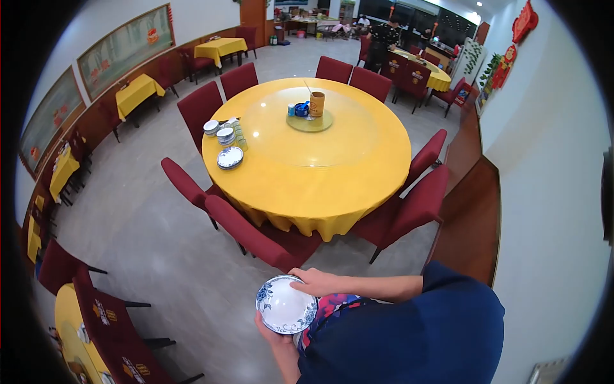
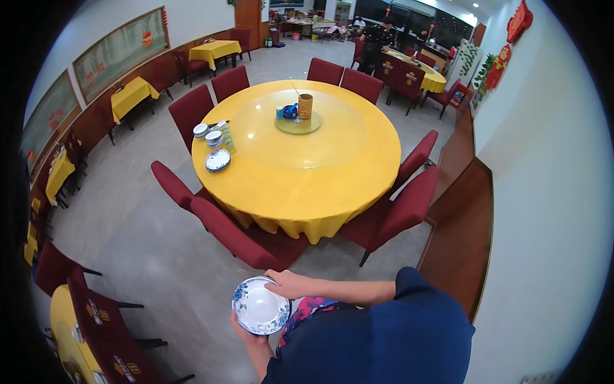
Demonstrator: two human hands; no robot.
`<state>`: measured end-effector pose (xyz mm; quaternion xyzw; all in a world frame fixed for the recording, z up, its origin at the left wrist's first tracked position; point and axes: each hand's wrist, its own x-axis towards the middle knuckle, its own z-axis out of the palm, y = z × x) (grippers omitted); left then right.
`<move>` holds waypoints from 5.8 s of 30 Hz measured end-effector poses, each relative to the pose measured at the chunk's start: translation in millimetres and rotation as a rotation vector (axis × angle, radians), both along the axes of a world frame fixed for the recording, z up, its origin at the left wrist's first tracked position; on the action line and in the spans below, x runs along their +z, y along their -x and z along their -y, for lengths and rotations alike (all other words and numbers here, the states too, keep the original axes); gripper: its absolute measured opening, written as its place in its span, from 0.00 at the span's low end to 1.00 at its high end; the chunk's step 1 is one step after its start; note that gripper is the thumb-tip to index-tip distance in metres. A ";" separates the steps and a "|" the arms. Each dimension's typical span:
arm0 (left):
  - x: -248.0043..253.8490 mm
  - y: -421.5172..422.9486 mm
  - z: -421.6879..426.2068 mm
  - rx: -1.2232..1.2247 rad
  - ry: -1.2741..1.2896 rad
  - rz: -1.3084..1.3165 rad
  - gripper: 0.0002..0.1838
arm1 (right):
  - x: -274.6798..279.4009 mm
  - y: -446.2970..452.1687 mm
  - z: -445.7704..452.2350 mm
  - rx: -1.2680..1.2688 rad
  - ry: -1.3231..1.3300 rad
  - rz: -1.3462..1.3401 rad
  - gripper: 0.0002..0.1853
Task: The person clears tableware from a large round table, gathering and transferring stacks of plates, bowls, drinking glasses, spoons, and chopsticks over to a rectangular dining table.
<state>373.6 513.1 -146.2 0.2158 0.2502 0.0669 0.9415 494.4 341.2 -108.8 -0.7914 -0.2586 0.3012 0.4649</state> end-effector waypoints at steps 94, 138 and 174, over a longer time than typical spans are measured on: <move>-4.9 -887.6 -860.4 -0.188 0.008 -0.105 0.25 | -36.2 -851.3 -857.9 -0.456 -0.551 -0.324 0.22; -273.1 -1336.6 -1129.0 0.068 -0.115 0.125 0.34 | -319.5 -1322.2 -1140.0 -0.263 -0.453 -0.127 0.21; -262.8 -1972.6 -1457.9 -0.068 -0.142 0.093 0.39 | -321.9 -1950.4 -1459.9 -0.238 -0.364 0.107 0.24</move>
